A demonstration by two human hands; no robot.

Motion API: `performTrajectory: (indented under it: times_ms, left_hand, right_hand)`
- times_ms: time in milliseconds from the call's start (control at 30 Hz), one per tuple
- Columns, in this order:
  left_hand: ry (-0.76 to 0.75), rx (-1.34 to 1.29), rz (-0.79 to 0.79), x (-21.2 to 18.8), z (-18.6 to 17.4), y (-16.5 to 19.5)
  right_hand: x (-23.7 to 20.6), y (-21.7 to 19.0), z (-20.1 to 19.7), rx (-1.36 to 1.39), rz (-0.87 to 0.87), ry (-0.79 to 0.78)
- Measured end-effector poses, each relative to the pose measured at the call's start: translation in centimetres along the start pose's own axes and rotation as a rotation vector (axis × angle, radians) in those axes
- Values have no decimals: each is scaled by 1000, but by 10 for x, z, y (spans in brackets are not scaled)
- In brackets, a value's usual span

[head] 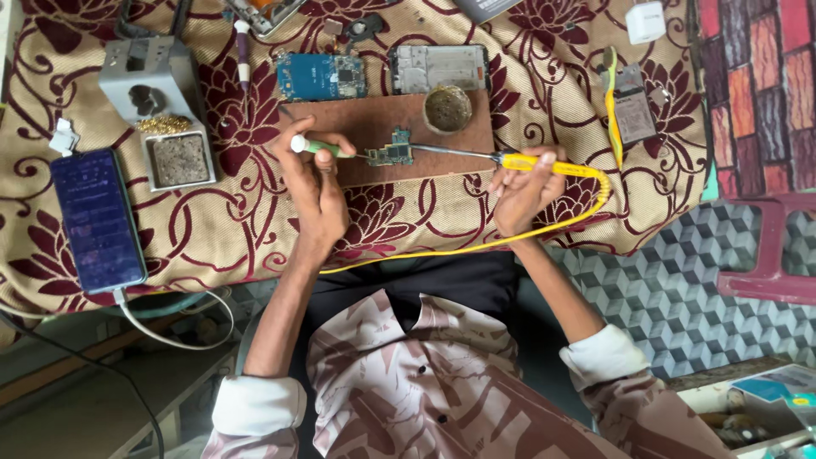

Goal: The person uses a soldering iron and a green-handled tool to work on a small circuit board placed on a wooden board. They repeatedly apply heat to specific points on the board while holding it steady.

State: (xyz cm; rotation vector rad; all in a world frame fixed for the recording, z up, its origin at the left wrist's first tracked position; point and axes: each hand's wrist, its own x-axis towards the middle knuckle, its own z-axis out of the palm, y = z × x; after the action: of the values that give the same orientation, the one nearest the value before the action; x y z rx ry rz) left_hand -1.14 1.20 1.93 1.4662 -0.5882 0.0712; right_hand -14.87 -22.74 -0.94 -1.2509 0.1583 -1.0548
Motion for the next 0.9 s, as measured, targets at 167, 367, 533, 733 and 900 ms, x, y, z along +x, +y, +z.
performTrajectory:
  times_ms: [167,367,533,733,900]
  left_hand:
    - [-21,-32,49,0,2,8]
    - [-28,2,43,0,2,14]
    - [-27,-6,43,0,2,13]
    - [-37,-2,52,0,2,15]
    - [-40,4,43,-2,3,15]
  right_hand:
    - [-1,-2,-1,-34,74,-6]
    - [-2,-6,1,-69,124,-38]
    - [-4,-7,2,-82,103,-58]
    - [-3,-9,4,-105,102,-29]
    - [-3,-11,2,-141,81,-81]
